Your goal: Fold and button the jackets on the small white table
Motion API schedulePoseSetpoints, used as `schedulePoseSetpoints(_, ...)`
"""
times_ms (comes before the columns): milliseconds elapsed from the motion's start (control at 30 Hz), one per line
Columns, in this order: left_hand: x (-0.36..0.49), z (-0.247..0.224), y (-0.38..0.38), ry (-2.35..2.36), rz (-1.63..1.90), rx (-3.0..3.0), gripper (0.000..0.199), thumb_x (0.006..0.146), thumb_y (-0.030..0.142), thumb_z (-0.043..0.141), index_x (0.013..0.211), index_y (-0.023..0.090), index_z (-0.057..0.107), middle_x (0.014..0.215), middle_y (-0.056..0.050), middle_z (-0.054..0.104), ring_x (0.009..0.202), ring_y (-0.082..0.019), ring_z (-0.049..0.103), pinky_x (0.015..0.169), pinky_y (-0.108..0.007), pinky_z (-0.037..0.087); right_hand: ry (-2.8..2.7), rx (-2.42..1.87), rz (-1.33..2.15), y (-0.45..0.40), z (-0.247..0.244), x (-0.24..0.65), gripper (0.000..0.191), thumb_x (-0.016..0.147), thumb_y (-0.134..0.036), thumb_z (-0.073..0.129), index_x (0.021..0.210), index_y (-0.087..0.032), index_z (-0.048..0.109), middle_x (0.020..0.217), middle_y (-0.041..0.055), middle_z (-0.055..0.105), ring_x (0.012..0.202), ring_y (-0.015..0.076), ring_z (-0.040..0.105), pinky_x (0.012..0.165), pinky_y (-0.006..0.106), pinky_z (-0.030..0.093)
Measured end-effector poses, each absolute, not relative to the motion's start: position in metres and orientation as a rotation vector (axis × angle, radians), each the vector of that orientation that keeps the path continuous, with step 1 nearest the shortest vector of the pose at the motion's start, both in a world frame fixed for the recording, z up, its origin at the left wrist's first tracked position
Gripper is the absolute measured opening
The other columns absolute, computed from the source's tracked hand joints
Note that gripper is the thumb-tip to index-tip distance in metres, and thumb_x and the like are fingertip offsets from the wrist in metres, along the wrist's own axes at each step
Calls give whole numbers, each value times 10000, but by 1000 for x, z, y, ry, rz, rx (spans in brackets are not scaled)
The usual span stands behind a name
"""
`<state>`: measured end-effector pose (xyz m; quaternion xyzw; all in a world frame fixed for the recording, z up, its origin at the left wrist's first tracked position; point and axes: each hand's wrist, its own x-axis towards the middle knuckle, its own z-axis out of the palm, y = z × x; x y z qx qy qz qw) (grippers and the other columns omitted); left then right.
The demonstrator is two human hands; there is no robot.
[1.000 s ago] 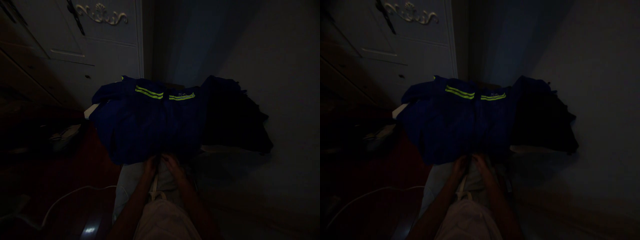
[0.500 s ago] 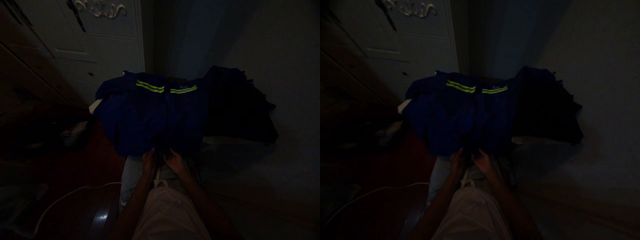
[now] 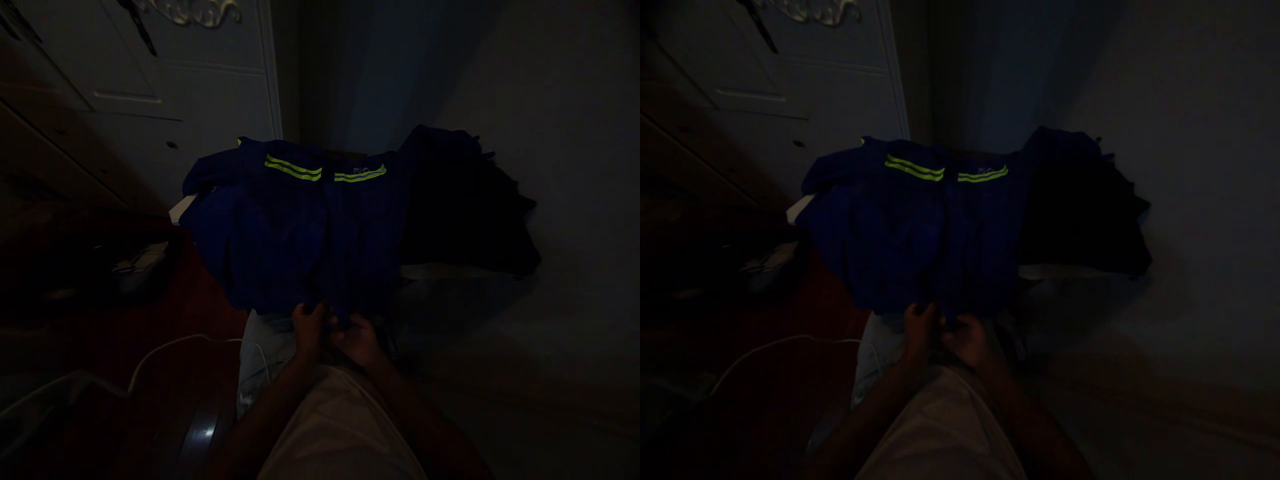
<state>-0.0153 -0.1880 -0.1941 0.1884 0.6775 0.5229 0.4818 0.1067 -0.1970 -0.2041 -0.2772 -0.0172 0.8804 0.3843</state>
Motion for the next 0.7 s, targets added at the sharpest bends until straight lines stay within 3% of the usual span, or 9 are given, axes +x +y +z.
schedulePoseSetpoints(100,-29,-176,-193,1630,1209,628,501,545,510,806,503,176,435,459,70,413,446,-66,380,419,-192,251,-109,-691,2219,-192,-202,116,215,835,-314,623,987,-171,674,898,40,711,588,91,546,435,176,396)
schedulePoseSetpoints(200,-40,-160,-202,1530,1165,689,476,549,517,816,505,154,512,470,31,502,445,-85,445,426,-201,299,-184,-645,2177,-192,-195,110,232,774,-323,739,957,-189,690,882,11,705,534,57,489,401,150,361)
schedulePoseSetpoints(367,-42,-146,-213,1469,1284,614,402,575,464,813,535,151,564,532,-10,610,501,-121,554,478,-211,411,-295,-703,2104,-193,-183,87,275,625,-357,884,736,-169,716,557,-27,595,599,104,567,633,234,517)
schedulePoseSetpoints(533,-45,-130,-215,1459,1328,695,330,651,402,786,549,156,591,573,-9,651,558,-124,598,536,-206,459,-337,-767,1977,-191,-177,81,326,548,-334,922,780,-197,738,761,-9,704,655,130,598,685,284,524)
schedulePoseSetpoints(700,-46,-127,-216,1488,1376,831,278,674,377,765,561,165,625,540,12,628,516,-111,565,491,-193,422,-312,-702,1955,-193,-187,83,262,596,-345,893,745,-262,694,681,-63,663,633,105,581,685,250,518)
